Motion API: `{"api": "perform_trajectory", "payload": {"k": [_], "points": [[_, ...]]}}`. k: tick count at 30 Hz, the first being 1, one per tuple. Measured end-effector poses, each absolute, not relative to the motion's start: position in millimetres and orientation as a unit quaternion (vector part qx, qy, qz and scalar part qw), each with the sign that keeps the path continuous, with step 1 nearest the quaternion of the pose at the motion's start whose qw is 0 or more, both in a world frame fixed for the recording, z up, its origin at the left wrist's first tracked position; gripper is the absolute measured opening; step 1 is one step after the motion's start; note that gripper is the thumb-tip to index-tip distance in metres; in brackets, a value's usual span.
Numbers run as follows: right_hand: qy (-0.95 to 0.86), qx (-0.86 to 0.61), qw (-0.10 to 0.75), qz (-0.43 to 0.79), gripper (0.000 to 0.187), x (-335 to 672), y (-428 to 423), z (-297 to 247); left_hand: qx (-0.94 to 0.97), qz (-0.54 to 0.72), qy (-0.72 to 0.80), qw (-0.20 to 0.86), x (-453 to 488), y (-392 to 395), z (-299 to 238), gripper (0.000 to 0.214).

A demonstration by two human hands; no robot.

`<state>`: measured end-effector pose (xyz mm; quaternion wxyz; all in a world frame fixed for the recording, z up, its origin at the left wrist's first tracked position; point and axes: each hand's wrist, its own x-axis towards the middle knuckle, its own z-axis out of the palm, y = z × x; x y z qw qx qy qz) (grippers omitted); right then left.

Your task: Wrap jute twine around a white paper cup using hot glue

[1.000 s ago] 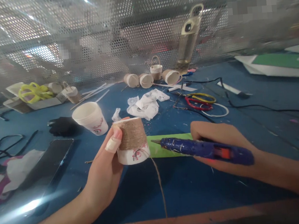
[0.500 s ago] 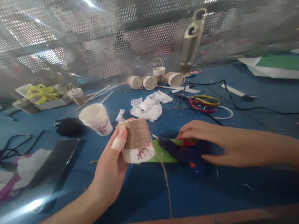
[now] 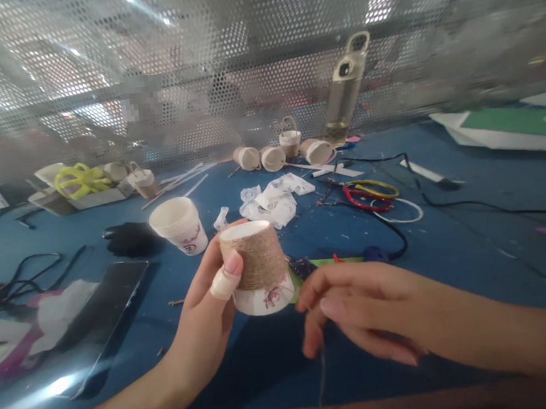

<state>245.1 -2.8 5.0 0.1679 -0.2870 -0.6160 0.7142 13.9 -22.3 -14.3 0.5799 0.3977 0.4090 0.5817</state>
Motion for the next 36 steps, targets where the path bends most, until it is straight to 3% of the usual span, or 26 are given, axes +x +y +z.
{"api": "perform_trajectory", "payload": {"k": [4, 12, 19, 25, 30, 36], "points": [[-0.584, -0.257, 0.142, 0.757, 0.040, 245, 4, 7, 0.408, 0.575, 0.412, 0.577, 12, -23, -17, 0.044], [-0.609, -0.290, 0.172, 0.718, 0.038, 252, 7, 7, 0.434, 0.567, 0.404, 0.572, 10, -22, -17, 0.044], [-0.777, -0.369, 0.283, 0.424, 0.027, 259, 5, 9, 0.446, 0.555, 0.404, 0.575, 9, -24, -22, 0.040], [-0.899, -0.242, 0.348, 0.104, 0.018, 263, 6, -4, 0.410, 0.544, 0.415, 0.603, 13, -24, -22, 0.052], [-0.902, -0.240, 0.359, 0.016, 0.022, 265, 5, -6, 0.410, 0.525, 0.401, 0.629, 13, -24, -21, 0.055], [-0.901, -0.248, 0.355, 0.011, 0.022, 263, 6, -8, 0.400, 0.511, 0.409, 0.641, 11, -27, -21, 0.060]]}}
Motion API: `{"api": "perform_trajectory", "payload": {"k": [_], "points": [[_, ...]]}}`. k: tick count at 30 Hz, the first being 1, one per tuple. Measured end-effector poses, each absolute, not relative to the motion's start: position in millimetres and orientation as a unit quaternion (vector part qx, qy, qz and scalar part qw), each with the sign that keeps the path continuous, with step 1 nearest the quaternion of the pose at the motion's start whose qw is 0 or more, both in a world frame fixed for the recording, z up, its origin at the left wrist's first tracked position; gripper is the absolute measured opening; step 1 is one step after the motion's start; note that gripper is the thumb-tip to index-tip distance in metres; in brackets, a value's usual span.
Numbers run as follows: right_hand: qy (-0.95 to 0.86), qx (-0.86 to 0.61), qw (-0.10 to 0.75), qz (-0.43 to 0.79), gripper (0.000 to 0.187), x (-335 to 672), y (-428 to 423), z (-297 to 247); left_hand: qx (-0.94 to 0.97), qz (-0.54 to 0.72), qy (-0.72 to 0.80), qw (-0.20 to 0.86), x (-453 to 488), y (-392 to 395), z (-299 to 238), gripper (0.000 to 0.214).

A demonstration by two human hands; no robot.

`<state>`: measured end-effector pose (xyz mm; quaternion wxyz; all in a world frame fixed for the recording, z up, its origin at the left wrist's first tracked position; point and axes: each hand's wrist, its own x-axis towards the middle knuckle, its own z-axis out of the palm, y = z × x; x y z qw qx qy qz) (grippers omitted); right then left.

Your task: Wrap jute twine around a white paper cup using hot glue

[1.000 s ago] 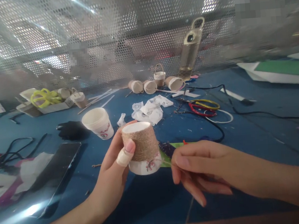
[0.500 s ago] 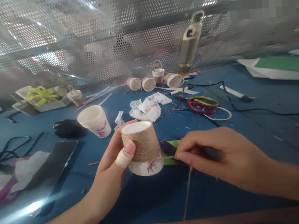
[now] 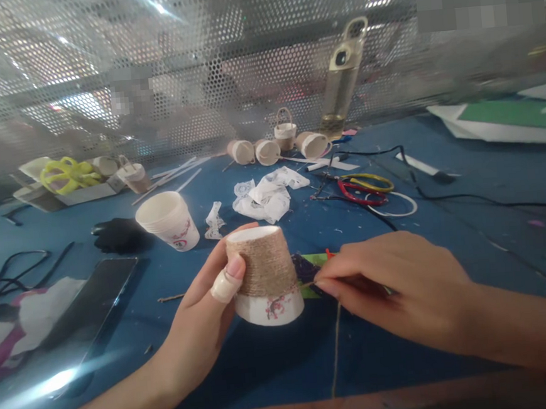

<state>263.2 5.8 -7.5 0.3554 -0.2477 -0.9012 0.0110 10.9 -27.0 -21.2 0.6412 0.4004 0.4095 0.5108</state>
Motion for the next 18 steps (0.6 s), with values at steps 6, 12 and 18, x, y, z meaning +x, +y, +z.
{"api": "perform_trajectory", "payload": {"k": [6, 12, 18], "points": [[-0.898, -0.257, 0.357, 0.014, 0.022, 260.3, 7.4, -7.5, 0.395, 0.505, 0.410, 0.649, 12.8, -23.4, -22.0, 0.060], [-0.898, -0.255, 0.357, 0.015, 0.021, 259.8, 8.0, -6.6, 0.394, 0.504, 0.401, 0.656, 13.4, -25.7, -22.2, 0.058], [-0.902, -0.256, 0.348, 0.015, 0.023, 261.5, 7.3, -8.4, 0.389, 0.492, 0.406, 0.665, 14.4, -26.4, -20.6, 0.065]]}}
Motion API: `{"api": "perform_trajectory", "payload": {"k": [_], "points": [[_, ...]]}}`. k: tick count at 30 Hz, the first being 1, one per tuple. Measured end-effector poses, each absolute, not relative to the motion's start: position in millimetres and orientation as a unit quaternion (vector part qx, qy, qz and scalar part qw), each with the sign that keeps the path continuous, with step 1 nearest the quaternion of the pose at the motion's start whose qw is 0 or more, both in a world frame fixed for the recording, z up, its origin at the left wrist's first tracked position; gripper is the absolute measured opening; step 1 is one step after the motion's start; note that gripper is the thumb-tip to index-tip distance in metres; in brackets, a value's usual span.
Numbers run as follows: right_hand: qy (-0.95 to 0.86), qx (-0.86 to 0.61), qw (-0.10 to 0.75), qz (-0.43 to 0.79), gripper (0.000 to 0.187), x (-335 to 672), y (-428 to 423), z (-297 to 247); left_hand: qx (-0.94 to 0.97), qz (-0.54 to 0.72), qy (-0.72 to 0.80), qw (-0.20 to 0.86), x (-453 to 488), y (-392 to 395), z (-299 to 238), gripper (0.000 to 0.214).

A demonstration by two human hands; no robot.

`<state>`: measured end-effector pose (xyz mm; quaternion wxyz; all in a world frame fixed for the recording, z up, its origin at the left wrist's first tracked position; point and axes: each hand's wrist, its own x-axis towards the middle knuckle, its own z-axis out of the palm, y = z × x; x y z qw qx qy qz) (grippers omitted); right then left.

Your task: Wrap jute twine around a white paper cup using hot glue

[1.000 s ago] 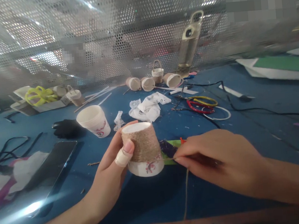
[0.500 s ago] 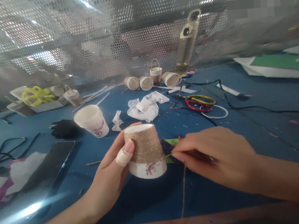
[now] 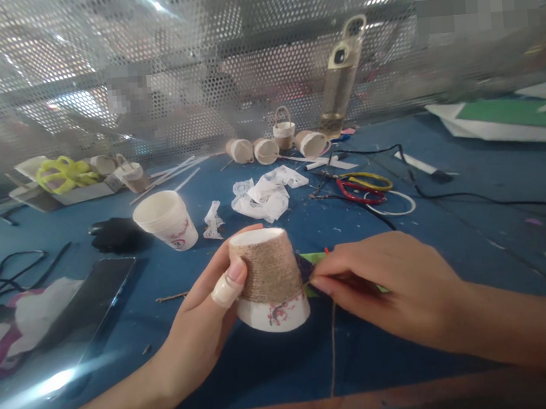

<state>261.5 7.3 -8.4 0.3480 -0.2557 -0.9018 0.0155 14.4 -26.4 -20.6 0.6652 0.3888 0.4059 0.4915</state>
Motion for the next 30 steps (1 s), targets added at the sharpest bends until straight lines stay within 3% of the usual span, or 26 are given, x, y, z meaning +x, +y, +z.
{"api": "perform_trajectory", "payload": {"k": [13, 30], "points": [[-0.910, -0.264, 0.318, 0.022, 0.027, 261, 6, -7, 0.418, 0.476, 0.376, 0.677, 9, -31, -25, 0.052], [-0.915, -0.241, 0.322, 0.030, 0.029, 256, 5, -19, 0.487, 0.409, 0.441, 0.633, 13, -29, -13, 0.060]]}}
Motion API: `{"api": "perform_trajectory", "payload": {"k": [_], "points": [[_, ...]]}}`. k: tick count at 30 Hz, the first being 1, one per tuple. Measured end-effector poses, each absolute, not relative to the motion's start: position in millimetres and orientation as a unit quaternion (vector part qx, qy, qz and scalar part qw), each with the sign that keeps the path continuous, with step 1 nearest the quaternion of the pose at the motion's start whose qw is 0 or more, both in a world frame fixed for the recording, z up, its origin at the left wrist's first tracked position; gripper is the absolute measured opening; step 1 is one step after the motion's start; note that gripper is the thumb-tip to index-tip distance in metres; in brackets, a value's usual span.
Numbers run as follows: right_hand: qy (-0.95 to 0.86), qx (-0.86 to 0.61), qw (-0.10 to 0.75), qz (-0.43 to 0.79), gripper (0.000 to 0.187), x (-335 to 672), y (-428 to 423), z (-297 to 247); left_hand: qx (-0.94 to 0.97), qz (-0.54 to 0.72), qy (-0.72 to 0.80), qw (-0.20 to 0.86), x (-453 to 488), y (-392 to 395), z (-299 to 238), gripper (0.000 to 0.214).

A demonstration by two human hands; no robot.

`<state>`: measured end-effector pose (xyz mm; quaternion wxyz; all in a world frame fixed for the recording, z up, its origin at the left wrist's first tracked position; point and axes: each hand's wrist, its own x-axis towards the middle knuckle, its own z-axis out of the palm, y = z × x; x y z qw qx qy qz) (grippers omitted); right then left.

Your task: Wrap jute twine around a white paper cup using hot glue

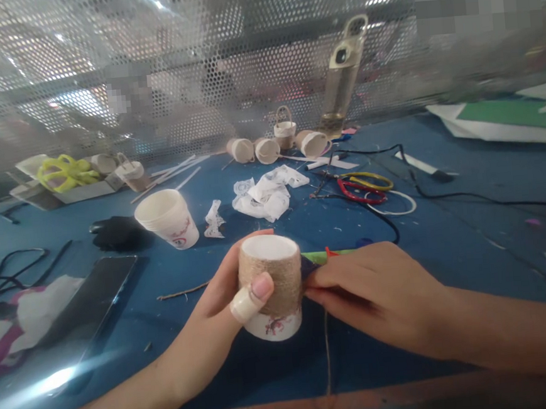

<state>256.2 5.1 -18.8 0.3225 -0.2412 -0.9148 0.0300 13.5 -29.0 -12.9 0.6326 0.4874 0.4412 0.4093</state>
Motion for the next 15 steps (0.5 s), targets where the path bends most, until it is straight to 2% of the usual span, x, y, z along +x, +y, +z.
{"api": "perform_trajectory", "payload": {"k": [9, 15], "points": [[-0.922, -0.231, 0.310, 0.033, 0.017, 259, 6, -17, 0.390, 0.534, 0.444, 0.605, 12, -25, -15, 0.057], [-0.928, -0.272, 0.252, -0.040, 0.028, 273, 21, -14, 0.377, 0.519, 0.444, 0.625, 11, -19, -16, 0.052]]}}
